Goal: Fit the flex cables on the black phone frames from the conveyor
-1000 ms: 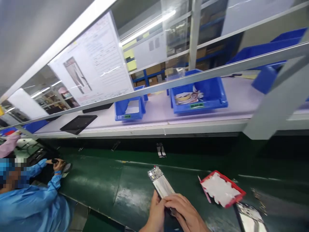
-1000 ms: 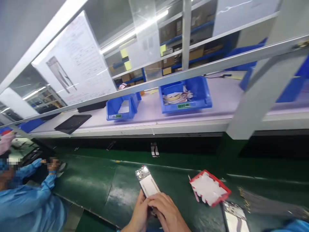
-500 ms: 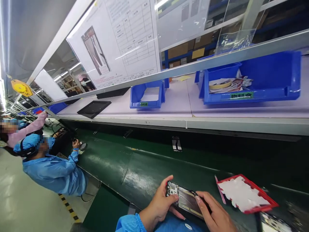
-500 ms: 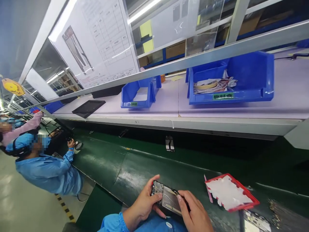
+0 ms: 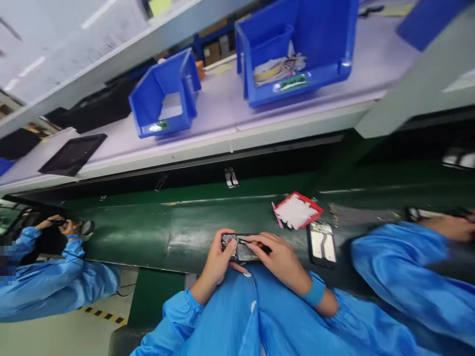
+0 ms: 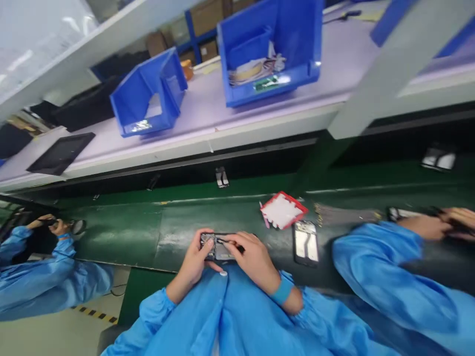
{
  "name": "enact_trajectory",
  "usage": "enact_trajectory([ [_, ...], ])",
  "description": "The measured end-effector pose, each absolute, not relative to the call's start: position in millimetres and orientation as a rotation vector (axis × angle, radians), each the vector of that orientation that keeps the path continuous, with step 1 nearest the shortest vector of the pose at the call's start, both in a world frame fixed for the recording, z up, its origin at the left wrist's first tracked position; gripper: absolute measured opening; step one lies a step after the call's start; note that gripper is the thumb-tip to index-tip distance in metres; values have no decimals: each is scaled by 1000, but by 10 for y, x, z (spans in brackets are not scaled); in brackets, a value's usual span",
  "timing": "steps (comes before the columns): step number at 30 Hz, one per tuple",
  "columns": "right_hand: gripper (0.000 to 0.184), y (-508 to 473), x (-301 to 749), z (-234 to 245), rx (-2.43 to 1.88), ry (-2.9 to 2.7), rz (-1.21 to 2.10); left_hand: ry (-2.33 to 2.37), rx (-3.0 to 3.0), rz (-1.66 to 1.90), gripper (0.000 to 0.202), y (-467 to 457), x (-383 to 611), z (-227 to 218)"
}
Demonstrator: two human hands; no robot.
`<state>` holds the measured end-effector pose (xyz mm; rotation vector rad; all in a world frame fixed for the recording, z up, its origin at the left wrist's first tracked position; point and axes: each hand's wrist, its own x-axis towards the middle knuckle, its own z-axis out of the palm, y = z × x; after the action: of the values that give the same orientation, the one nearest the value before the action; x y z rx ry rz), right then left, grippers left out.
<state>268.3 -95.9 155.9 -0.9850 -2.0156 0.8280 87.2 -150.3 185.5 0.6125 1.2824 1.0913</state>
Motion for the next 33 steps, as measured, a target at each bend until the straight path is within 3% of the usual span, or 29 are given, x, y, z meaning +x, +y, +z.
enact_trajectory([
  [7,18,-1042,2679,1754,-885,-2152,535,1423,719,1160,59,-1477,943,1849],
  [13,16,-1064,2694,1855,-882,-2075,422,1377,785,1157,68,-1517,943,1906],
  [17,14,-1066,2701,1879,-873,-2095,342,1395,811,1158,58,-1533,954,1929],
  [33,13,-1108,2700,1922,-876,-2098,344,1395,758,1203,52,-1555,966,1958],
])
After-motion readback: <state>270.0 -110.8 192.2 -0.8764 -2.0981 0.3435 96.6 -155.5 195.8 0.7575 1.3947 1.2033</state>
